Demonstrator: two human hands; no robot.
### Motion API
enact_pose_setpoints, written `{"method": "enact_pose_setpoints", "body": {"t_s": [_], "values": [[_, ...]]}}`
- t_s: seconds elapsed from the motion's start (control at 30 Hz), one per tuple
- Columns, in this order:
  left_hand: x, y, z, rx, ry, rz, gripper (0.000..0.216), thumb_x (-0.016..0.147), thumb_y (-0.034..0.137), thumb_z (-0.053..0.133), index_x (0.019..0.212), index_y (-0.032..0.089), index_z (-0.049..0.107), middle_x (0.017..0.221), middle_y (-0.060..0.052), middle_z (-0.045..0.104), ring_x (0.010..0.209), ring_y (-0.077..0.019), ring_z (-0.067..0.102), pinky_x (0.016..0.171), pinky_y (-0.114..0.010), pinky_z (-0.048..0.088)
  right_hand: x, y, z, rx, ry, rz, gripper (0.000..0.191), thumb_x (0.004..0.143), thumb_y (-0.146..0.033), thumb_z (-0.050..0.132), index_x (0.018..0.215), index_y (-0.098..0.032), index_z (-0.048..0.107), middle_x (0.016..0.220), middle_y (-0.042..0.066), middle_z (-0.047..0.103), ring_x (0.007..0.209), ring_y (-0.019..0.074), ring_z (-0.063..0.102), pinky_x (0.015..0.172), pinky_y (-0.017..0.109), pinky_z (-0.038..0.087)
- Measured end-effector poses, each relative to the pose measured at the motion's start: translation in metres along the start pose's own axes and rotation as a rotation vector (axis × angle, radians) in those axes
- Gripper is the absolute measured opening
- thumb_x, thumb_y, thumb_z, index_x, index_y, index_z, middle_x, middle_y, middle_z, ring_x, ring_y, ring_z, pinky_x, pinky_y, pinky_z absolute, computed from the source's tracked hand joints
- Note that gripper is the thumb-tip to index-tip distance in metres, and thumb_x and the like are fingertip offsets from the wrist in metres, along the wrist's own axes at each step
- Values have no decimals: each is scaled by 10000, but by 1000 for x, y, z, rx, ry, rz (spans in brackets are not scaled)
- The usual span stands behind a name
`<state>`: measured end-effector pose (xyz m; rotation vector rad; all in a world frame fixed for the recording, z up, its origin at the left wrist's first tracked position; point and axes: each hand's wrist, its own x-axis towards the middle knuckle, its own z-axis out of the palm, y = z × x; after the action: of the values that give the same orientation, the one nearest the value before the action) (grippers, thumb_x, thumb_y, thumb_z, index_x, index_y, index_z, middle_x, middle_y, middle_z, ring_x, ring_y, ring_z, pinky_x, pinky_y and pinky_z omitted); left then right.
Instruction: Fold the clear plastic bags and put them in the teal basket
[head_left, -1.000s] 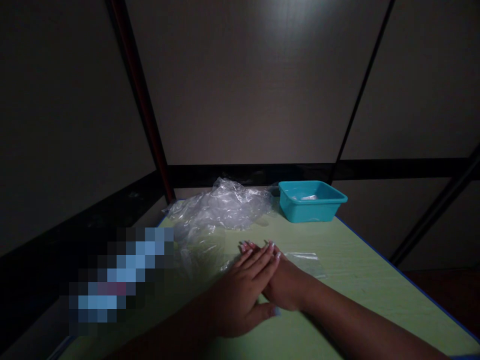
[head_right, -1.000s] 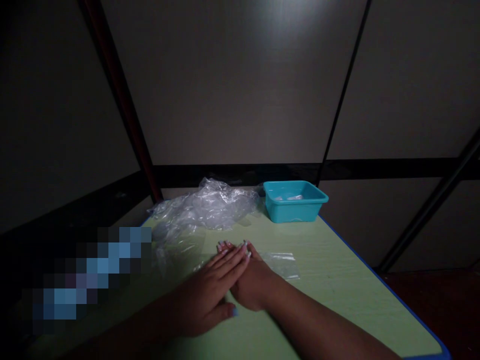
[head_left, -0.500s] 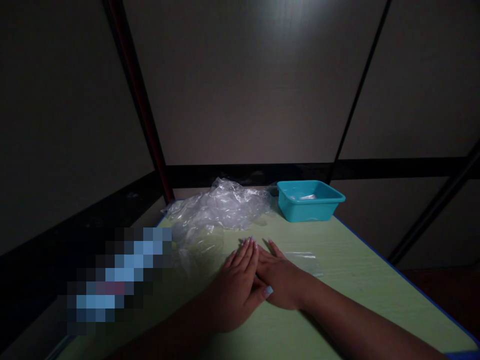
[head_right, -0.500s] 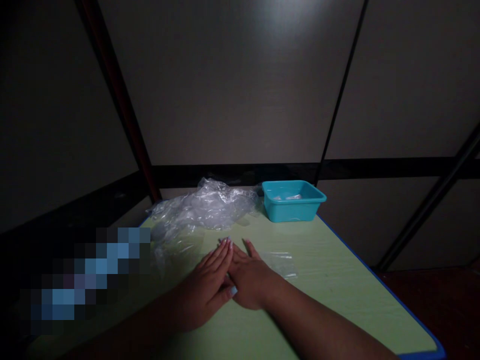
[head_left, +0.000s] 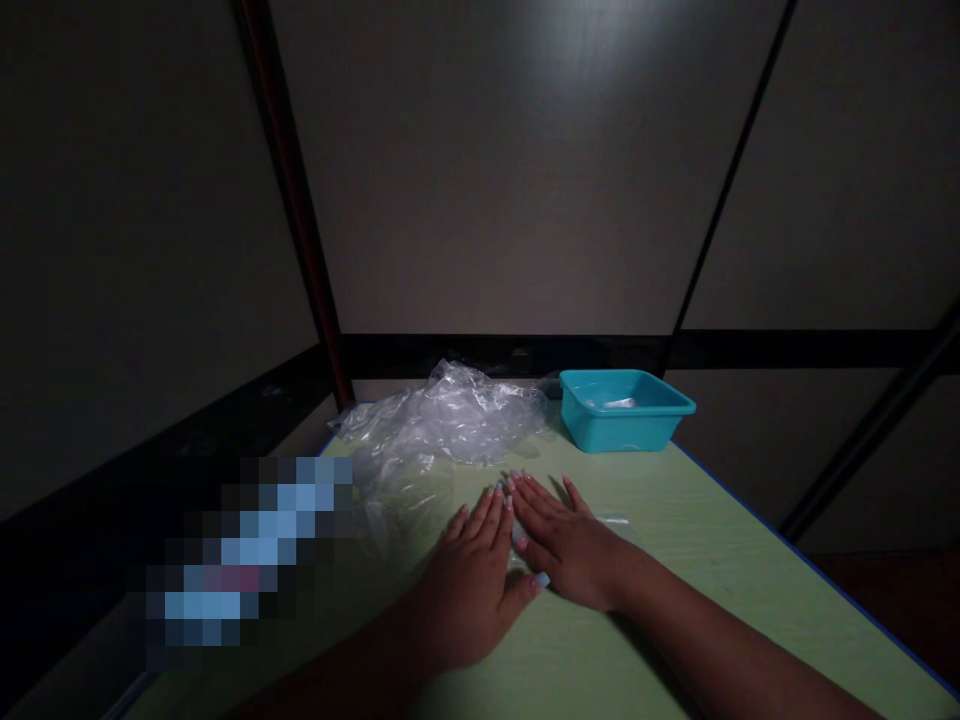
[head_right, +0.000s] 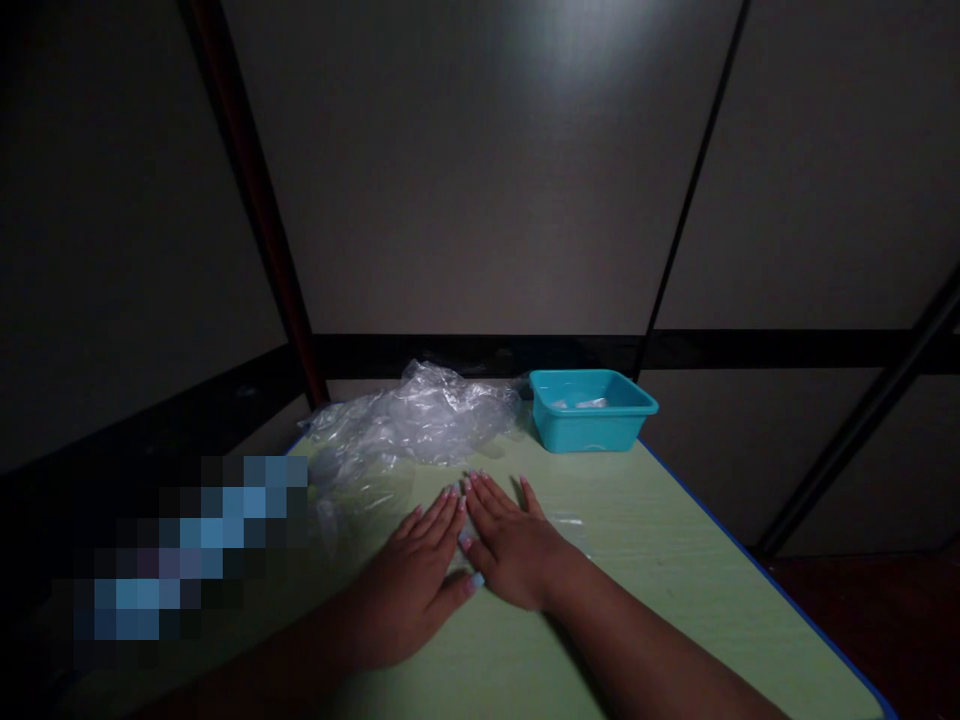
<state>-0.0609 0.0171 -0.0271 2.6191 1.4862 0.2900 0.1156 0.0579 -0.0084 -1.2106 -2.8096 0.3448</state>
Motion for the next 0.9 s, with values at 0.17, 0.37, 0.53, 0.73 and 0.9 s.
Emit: {"method": "enact_pose_setpoints", "body": {"t_s": [0.17, 0.37, 0.53, 0.73, 0.9], "values": [[-2, 0, -2, -8, -5, -49, 729, 878, 619, 169, 1419, 131, 188, 1476, -127, 96, 1352, -284, 78, 1073, -496, 169, 0, -1, 1, 12, -13, 26, 587, 921, -507, 148, 1419, -204, 80, 1477, 62, 18, 1355, 225, 6, 1046, 566, -43], [-4, -2, -1, -4, 31, -106, 717, 865, 634, 210, 1417, 177, 211, 1477, -113, 124, 1346, -319, 62, 1057, -524, 182, 0, 0, 1, 12, -16, 18, 610, 911, -535, 174, 1418, -226, 35, 1480, 56, 0, 1355, 230, -10, 1043, 567, -42], [-4, -5, 5, -11, 67, -139, 775, 850, 652, 232, 1412, 119, 224, 1469, -147, 130, 1340, -338, 66, 1059, -513, 197, 0, 1, 2, 19, -22, 17, 617, 910, -538, 167, 1417, -228, 1, 1480, 52, -16, 1355, 221, -23, 1045, 558, -39], [1, -6, 2, 21, 114, -75, 763, 870, 614, 244, 1398, 64, 239, 1461, -159, 155, 1348, -290, 117, 1084, -466, 179, 0, 1, -2, 57, -62, 28, 620, 910, -539, 165, 1414, -220, -5, 1480, 57, -9, 1356, 214, -17, 1036, 560, -76], [4, -5, -4, 62, 132, 51, 583, 919, 474, 268, 1408, 158, 225, 1478, -65, 160, 1356, -227, 126, 1097, -449, 148, 0, 2, -3, 116, -53, 35, 568, 925, -507, 93, 1416, -230, 20, 1482, 45, 30, 1357, 197, -9, 1039, 558, -69]]}}
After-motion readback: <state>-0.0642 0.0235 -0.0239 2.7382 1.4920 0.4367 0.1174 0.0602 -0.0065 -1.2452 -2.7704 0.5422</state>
